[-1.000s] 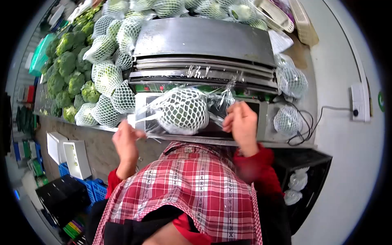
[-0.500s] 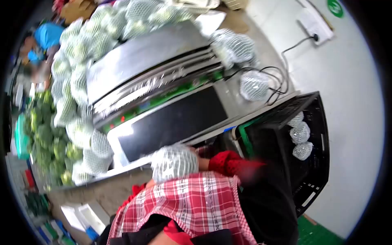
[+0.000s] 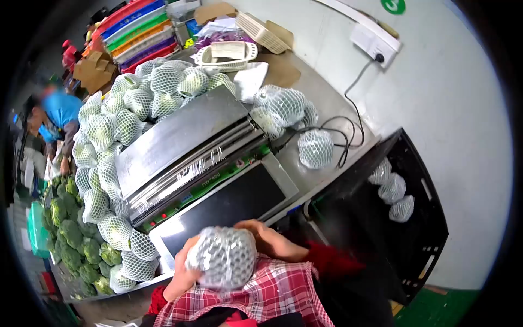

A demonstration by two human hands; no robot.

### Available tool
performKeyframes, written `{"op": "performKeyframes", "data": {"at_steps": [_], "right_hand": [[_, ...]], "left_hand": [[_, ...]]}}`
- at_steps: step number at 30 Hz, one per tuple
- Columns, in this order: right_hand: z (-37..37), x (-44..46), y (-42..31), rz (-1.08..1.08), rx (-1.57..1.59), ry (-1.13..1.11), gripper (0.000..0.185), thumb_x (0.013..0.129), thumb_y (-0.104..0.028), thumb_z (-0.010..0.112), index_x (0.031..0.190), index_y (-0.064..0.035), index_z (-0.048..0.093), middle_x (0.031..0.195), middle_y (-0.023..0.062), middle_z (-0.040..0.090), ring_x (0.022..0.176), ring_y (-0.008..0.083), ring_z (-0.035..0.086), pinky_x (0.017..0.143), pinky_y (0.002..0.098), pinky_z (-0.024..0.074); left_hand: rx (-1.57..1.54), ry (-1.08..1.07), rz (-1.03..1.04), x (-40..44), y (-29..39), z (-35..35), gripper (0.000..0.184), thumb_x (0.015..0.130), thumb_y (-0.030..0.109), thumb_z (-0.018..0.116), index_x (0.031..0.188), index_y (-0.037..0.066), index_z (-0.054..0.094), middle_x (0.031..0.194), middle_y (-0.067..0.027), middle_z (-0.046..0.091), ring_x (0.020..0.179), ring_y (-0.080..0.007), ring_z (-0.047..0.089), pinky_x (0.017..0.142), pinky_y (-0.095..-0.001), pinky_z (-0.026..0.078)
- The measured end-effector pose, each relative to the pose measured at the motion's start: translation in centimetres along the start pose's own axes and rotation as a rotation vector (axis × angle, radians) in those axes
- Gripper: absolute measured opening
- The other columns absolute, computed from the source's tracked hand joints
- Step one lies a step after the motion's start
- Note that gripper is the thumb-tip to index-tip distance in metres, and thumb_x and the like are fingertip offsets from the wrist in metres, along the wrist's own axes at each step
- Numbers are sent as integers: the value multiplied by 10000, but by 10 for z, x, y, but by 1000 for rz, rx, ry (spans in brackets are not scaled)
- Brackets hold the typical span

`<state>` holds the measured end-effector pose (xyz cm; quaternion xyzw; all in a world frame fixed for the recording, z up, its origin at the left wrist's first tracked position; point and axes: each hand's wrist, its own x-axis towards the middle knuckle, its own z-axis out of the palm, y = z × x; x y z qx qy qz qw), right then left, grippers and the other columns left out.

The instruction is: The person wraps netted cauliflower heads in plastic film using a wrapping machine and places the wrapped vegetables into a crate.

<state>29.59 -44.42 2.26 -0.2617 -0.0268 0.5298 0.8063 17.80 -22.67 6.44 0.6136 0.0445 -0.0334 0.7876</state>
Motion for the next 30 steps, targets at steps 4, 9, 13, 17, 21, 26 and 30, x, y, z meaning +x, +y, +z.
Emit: {"op": "performKeyframes", "data": {"at_steps": [4, 9, 13, 17, 21, 26, 30], "right_hand": [[-11, 18, -52, -266, -621, 212, 653, 849, -346, 626, 1359, -15, 388, 1248, 134, 529, 1126, 244, 542, 1003, 381, 421], [-104, 39, -249, -612, -549, 578, 517, 898, -411, 537, 1286, -68, 516, 1149, 51, 589, 1062, 191, 568, 894, 351, 477], [-183, 53, -365, -839, -761, 914, 513, 874, -401, 617, 1149, 31, 580, 1096, 95, 612, 1017, 180, 560, 888, 324, 444], [-364, 61, -417, -438, -1319, 1391, 751, 812, -498, 649, 1262, 89, 521, 1271, 250, 546, 1211, 323, 497, 1014, 391, 373], [-247, 148, -433, -557, -2106, 1392, 452, 816, -329, 680, 1075, 38, 625, 1062, 256, 643, 1016, 414, 601, 853, 445, 487], [-115, 421, -365, -197, -1359, 350, 378, 917, -354, 612, 936, 21, 651, 720, 58, 611, 588, 123, 565, 477, 281, 446], [-97, 552, -287, -288, -1954, 547, 712, 759, -534, 702, 1122, 72, 613, 881, 132, 656, 644, 171, 617, 556, 291, 515]], "left_hand": [[70, 96, -68, 64, 1, 28, 630, 838, 105, 679, 1384, 13, 377, 1296, -134, 523, 1170, -206, 524, 994, -318, 405], [457, -72, 137, 109, 12, 4, 606, 877, 217, 687, 1375, -2, 421, 1334, -163, 526, 1237, -262, 512, 1038, -367, 393], [435, 208, -12, 118, 1, -34, 336, 890, 157, 660, 1165, -22, 586, 1097, -122, 662, 993, -188, 632, 891, -318, 490], [435, 346, 8, 134, 13, -73, 250, 895, 118, 645, 1102, -18, 623, 1026, -98, 689, 910, -149, 646, 831, -292, 508], [485, 482, 43, 162, 20, -97, 219, 895, 128, 645, 1052, -23, 629, 940, -111, 694, 829, -157, 664, 753, -291, 530], [412, 498, 192, 205, 26, -77, 297, 868, 94, 664, 1133, -13, 582, 986, -122, 691, 840, -182, 681, 756, -297, 540], [700, 335, 278, 197, 40, -74, 315, 834, 129, 706, 1101, -1, 604, 954, -141, 681, 818, -242, 690, 715, -313, 552]]}}
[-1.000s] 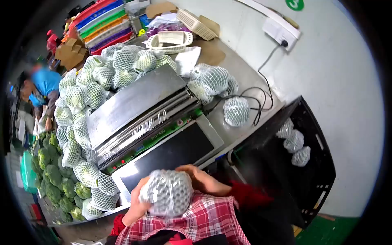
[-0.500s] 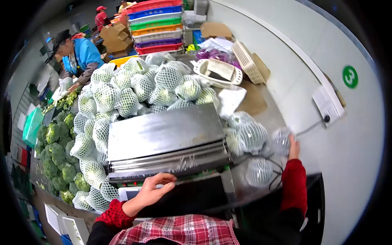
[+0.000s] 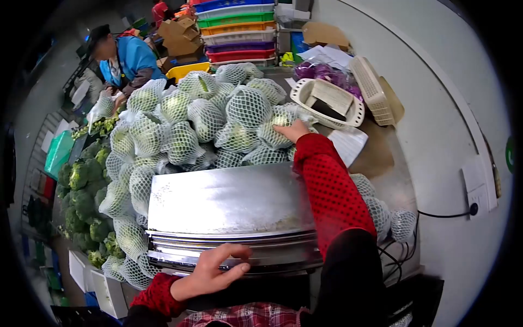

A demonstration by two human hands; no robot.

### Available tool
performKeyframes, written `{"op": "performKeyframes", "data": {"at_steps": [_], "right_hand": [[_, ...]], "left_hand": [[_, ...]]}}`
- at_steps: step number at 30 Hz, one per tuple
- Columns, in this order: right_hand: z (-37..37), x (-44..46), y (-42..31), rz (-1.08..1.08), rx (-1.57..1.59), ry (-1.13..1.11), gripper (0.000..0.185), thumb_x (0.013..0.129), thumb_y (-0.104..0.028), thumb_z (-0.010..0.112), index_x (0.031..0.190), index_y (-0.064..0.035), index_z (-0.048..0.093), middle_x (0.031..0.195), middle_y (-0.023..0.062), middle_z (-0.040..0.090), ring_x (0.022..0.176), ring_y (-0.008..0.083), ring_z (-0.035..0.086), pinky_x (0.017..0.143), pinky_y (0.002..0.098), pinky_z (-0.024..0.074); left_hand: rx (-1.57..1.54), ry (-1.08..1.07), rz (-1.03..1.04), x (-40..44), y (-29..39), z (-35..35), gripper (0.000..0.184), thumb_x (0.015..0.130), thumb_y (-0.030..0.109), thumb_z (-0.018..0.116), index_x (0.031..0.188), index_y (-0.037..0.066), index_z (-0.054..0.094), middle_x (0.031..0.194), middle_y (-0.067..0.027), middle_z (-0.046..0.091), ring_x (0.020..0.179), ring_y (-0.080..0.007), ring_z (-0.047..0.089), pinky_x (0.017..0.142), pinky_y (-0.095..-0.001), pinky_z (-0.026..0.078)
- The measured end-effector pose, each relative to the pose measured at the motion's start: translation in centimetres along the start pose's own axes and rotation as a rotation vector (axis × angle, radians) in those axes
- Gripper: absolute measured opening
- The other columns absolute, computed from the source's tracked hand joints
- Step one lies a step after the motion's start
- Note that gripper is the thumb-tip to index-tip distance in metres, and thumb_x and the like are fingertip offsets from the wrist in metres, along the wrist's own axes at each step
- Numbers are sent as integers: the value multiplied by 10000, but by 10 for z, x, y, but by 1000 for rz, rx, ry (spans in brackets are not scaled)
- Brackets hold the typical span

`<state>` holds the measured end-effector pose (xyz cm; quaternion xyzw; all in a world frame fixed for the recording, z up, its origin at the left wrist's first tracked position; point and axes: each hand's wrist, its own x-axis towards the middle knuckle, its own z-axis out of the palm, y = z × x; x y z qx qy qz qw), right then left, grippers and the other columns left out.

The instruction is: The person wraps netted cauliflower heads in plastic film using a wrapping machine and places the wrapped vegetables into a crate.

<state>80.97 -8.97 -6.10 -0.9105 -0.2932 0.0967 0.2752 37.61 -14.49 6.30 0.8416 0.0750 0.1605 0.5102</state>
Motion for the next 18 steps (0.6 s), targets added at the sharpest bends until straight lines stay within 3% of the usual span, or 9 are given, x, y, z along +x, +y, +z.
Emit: {"op": "performKeyframes", "data": {"at_steps": [1, 2, 4, 5, 8, 11, 14, 16, 18], "right_hand": [[13, 7, 0, 10, 89, 92, 603, 720, -422, 763, 1058, 64, 645, 862, 137, 672, 607, 171, 614, 506, 293, 495], [9, -1, -1, 7, 86, 81, 603, 720, -422, 763, 1058, 64, 645, 862, 137, 672, 607, 171, 614, 506, 293, 495], [-20, -22, -5, 118, 639, -99, 500, 687, -308, 795, 1008, 52, 666, 836, 133, 683, 551, 166, 601, 448, 288, 461], [-21, -17, 6, 104, 588, -46, 439, 680, -231, 794, 998, 45, 669, 787, 104, 674, 504, 151, 575, 407, 277, 425], [-62, -42, 10, 19, 451, 143, 480, 678, -222, 770, 1052, 61, 663, 773, 142, 676, 521, 158, 594, 441, 296, 454], [-130, -126, -46, -144, 593, 47, 424, 693, -154, 767, 1039, 68, 662, 748, 95, 667, 516, 132, 587, 422, 286, 442], [-110, -188, -81, -374, 775, -99, 367, 739, -143, 759, 1023, 68, 659, 818, 67, 678, 673, 103, 610, 592, 253, 487], [-76, -241, -109, -296, 872, -264, 350, 757, -160, 753, 999, 73, 654, 856, 82, 679, 770, 112, 612, 690, 267, 490], [-24, -273, -112, -307, 770, -301, 360, 792, -194, 730, 1015, 72, 636, 863, 106, 680, 797, 143, 617, 715, 299, 493]], "left_hand": [[37, 46, 11, -4, 0, -4, 286, 825, 147, 717, 1053, 2, 625, 915, -144, 678, 792, -255, 690, 692, -320, 554], [33, 52, 1, -8, -4, -6, 286, 825, 147, 717, 1053, 2, 625, 915, -144, 678, 792, -255, 690, 692, -320, 554], [78, 119, -31, -13, -16, -15, 276, 826, 149, 717, 1038, -3, 625, 894, -138, 683, 771, -252, 694, 684, -326, 557], [80, 145, -49, -12, -16, -19, 264, 830, 139, 709, 1030, -9, 621, 883, -137, 686, 760, -250, 697, 675, -322, 557], [-21, 251, -39, -2, -22, -25, 268, 825, 127, 707, 1040, -9, 622, 859, -125, 684, 763, -220, 694, 677, -312, 551], [38, 307, -96, 12, -28, -40, 441, 818, 154, 722, 1192, -2, 546, 1063, -152, 642, 825, -209, 659, 699, -307, 531], [-161, 505, -98, 36, -39, -46, 585, 829, 161, 716, 1322, 14, 439, 1247, -157, 552, 882, -180, 628, 704, -288, 514], [-303, 531, -122, 27, -33, -56, 533, 838, 159, 715, 1296, 12, 484, 1139, -130, 611, 805, -125, 606, 666, -256, 501], [-31, 475, -371, -4, -39, -78, 372, 865, 184, 699, 1181, 8, 611, 876, -44, 661, 684, -64, 546, 582, -219, 470]]}}
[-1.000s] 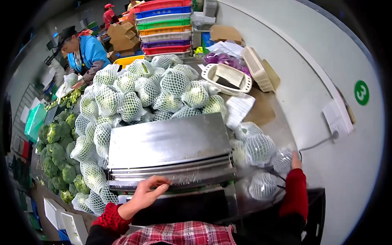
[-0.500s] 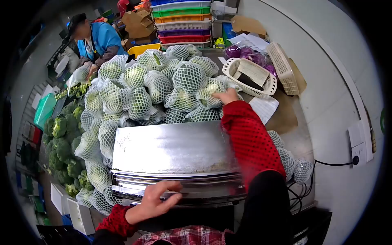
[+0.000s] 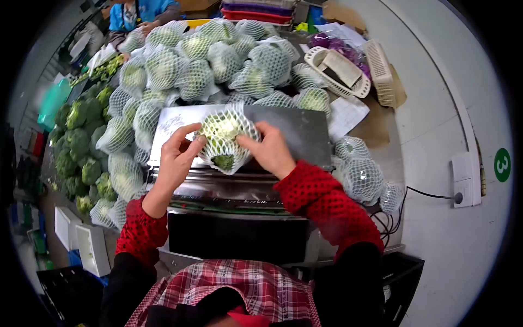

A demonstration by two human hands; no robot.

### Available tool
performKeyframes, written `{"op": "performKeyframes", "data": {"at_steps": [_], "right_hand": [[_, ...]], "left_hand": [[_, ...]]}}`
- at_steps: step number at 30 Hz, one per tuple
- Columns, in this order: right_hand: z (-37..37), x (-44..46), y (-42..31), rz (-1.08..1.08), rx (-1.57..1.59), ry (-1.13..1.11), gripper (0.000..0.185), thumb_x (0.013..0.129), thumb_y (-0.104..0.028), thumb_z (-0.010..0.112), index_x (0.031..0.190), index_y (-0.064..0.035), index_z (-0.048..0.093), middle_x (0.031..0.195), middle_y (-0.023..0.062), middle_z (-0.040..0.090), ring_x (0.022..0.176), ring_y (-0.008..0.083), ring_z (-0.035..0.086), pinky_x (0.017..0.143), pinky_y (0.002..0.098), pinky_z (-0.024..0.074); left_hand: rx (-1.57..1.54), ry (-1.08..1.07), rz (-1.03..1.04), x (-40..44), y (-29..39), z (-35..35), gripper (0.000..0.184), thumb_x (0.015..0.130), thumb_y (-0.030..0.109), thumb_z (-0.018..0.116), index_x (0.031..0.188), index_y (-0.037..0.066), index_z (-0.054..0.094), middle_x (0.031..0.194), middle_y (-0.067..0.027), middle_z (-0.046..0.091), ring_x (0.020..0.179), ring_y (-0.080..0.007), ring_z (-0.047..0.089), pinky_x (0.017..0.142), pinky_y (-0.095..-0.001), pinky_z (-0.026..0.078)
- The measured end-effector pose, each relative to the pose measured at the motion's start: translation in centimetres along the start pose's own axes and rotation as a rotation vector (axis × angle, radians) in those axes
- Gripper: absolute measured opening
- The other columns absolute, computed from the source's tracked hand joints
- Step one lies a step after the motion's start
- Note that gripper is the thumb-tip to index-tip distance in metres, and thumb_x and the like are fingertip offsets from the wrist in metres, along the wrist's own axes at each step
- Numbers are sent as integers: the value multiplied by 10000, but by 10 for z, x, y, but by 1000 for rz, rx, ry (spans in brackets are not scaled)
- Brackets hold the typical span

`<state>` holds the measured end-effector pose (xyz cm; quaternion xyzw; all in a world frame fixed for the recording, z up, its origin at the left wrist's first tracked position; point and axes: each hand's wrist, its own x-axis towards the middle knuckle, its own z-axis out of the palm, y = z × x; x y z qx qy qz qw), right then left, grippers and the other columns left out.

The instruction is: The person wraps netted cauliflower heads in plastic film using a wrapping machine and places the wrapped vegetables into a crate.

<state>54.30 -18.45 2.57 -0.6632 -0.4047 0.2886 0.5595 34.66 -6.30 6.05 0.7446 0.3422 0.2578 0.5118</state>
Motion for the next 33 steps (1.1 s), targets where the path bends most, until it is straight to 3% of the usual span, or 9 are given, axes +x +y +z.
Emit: {"op": "performKeyframes", "data": {"at_steps": [7, 11, 14, 18, 22, 27, 30, 32, 33], "right_hand": [[-8, -32, -39, 44, -292, 78, 540, 864, -336, 669, 1215, 57, 551, 1098, 215, 643, 891, 216, 653, 797, 318, 507], [-67, -101, -21, 173, -867, -27, 433, 838, -442, 642, 768, -21, 722, 662, 165, 661, 627, 304, 656, 640, 391, 515], [-43, -106, -21, 321, -1067, -156, 391, 789, -417, 678, 694, -40, 721, 635, 193, 632, 628, 330, 645, 622, 413, 504], [-22, -98, -3, 179, -549, -76, 290, 808, -260, 660, 739, 22, 661, 555, 139, 597, 527, 246, 602, 534, 346, 476], [-54, -156, -75, 774, 294, -143, 216, 891, -140, 543, 697, -55, 503, 546, -15, 476, 475, 98, 465, 414, 232, 340], [-60, -66, -134, -42, 678, 141, 306, 948, -110, 456, 660, -114, 352, 498, -4, 338, 364, 90, 291, 353, 231, 272], [-64, 24, -20, -228, -582, 270, 120, 835, -150, 560, 805, -34, 571, 634, 138, 562, 610, 320, 584, 602, 435, 476], [-37, 16, 13, -259, -893, 161, 130, 808, -170, 600, 761, -55, 561, 682, 171, 579, 661, 379, 599, 604, 449, 480], [-28, 12, 26, -358, -871, 165, 125, 789, -139, 632, 872, -66, 573, 817, 146, 611, 675, 373, 606, 600, 454, 482]], "left_hand": [[51, 86, 184, -13, -29, -38, 391, 870, 256, 680, 1183, 31, 622, 990, -104, 661, 731, -158, 593, 658, -287, 496], [1055, 245, 259, -64, -73, -102, 375, 733, 378, 754, 661, 31, 632, 625, -122, 615, 537, -298, 610, 488, -391, 465], [1091, 169, 234, -67, -85, -99, 460, 733, 457, 716, 582, 31, 630, 562, -161, 601, 538, -310, 629, 483, -418, 479], [889, 12, 76, -53, -78, -80, 352, 824, 305, 603, 672, -9, 643, 607, -188, 601, 570, -312, 627, 555, -422, 491], [41, -274, -379, -95, -16, -126, 274, 877, 150, 562, 652, -8, 559, 510, -18, 463, 486, -92, 459, 467, -269, 395], [-73, 160, 349, 19, 54, -128, 287, 898, 127, 532, 623, 52, 501, 518, 16, 446, 429, -88, 408, 391, -243, 326], [1089, 301, 670, 100, -18, -77, 154, 850, 102, 576, 710, 58, 530, 641, -53, 575, 507, -161, 529, 447, -301, 414], [1146, 1, 610, 87, -39, -49, 217, 760, 76, 631, 967, 38, 579, 949, -149, 644, 800, -258, 642, 651, -349, 521], [1053, -13, 922, 84, -37, -46, 381, 733, 73, 640, 1096, 25, 535, 1095, -169, 599, 941, -289, 617, 757, -366, 518]]}}
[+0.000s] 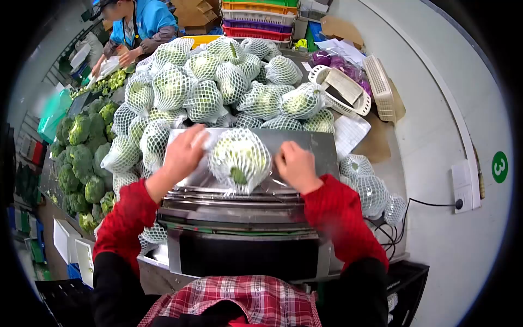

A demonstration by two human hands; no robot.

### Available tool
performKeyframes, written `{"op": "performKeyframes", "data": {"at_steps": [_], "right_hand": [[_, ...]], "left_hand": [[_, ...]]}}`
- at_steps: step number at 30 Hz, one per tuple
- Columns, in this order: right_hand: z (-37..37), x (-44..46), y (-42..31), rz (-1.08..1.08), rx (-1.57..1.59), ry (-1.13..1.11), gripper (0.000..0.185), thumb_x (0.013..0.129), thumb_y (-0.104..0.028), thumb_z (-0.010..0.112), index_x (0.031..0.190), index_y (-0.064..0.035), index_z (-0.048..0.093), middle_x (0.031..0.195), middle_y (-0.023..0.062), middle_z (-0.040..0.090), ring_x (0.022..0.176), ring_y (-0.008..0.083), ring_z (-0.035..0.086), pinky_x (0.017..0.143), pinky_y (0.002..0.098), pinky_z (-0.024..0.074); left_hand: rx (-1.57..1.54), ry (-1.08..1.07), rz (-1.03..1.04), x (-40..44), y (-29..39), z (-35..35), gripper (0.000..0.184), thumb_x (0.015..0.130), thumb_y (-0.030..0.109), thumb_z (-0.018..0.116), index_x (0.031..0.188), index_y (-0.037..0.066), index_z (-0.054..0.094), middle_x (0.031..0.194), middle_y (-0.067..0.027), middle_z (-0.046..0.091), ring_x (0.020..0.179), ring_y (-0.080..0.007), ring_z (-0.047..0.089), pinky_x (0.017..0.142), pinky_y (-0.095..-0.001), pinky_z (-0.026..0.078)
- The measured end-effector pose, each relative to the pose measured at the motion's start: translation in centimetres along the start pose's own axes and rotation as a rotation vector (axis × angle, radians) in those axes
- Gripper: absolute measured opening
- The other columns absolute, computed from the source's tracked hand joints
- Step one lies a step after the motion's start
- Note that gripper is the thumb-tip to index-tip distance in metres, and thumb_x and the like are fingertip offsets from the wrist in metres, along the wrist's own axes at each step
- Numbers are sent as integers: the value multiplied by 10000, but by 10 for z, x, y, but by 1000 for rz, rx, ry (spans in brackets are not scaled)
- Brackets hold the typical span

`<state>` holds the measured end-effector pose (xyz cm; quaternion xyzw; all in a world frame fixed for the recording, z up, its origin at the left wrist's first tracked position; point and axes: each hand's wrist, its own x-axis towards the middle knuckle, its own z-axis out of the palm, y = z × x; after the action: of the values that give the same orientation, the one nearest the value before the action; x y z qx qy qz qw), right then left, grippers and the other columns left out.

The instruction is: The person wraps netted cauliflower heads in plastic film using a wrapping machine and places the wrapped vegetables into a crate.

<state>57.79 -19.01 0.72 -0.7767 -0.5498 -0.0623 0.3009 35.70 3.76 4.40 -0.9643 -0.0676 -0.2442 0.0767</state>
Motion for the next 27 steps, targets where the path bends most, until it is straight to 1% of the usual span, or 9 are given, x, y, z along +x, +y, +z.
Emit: {"op": "performKeyframes", "data": {"at_steps": [3, 9, 13, 15, 17, 19, 21, 23, 27], "right_hand": [[-5, 12, -28, -371, 52, 120, 422, 710, -101, 686, 1100, -36, 535, 1036, 141, 585, 912, 362, 588, 778, 438, 469], [-47, 10, -40, -316, 294, -514, 459, 689, -124, 676, 1112, -15, 537, 1019, 185, 597, 1003, 371, 549, 863, 421, 428], [-90, -61, -103, -198, 648, -723, 445, 740, -175, 681, 1110, 11, 520, 974, 213, 609, 931, 412, 564, 822, 433, 454], [-77, -119, -117, -62, 948, -775, 428, 857, -203, 625, 1188, 36, 497, 1016, 199, 665, 826, 347, 666, 717, 394, 532], [-73, -158, -119, 497, 1140, -1183, 402, 929, -207, 556, 1239, 40, 490, 1052, 196, 666, 885, 297, 679, 722, 383, 544], [-70, -195, -124, 836, 1339, -1119, 358, 994, -211, 463, 1257, 29, 494, 1056, 218, 653, 920, 299, 666, 760, 380, 538], [-78, -209, -135, 1072, 1800, -652, 452, 1008, -314, 430, 1267, 52, 488, 1014, 213, 652, 922, 274, 657, 783, 368, 533], [-72, -223, -151, 856, 1569, -384, 407, 1027, -294, 388, 1210, 45, 519, 934, 189, 646, 847, 250, 659, 724, 343, 544], [-50, -205, -182, 838, 951, -170, 191, 1001, -125, 448, 979, 14, 577, 658, 51, 591, 476, 92, 545, 419, 208, 426]], "left_hand": [[-313, 68, 253, -6, 12, 11, 621, 722, 77, 643, 1305, 7, 437, 1338, -199, 496, 1182, -331, 535, 986, -393, 460], [-748, -136, 43, -23, 16, -26, 764, 546, 286, 837, 1191, 19, 525, 1002, -190, 631, 870, -391, 623, 753, -433, 508], [-829, -328, -47, -69, 63, -118, 767, 480, 441, 859, 1067, 8, 623, 817, -132, 659, 747, -343, 632, 706, -420, 493], [-1207, -534, -267, -118, 96, -119, 775, 542, 436, 876, 1105, -26, 612, 924, -127, 692, 872, -282, 666, 805, -375, 512], [-1459, -589, -579, -181, 133, -102, 779, 590, 392, 881, 1157, -51, 586, 1055, -136, 680, 968, -240, 646, 864, -352, 502], [-1569, -738, -784, -206, 143, -105, 639, 753, 307, 787, 1212, -66, 547, 1115, -152, 650, 976, -232, 636, 839, -357, 514], [-1897, -607, -1286, -235, 142, -108, 514, 853, 265, 680, 1228, -55, 536, 1067, -155, 656, 932, -239, 641, 761, -346, 532], [-2314, -232, -1448, -239, 144, -127, 422, 901, 165, 581, 1261, -41, 504, 1046, -151, 642, 860, -207, 644, 690, -292, 534], [-1640, -68, -1382, -262, 185, -122, 221, 977, 158, 508, 907, -25, 611, 745, -74, 621, 637, -130, 586, 605, -254, 475]]}}
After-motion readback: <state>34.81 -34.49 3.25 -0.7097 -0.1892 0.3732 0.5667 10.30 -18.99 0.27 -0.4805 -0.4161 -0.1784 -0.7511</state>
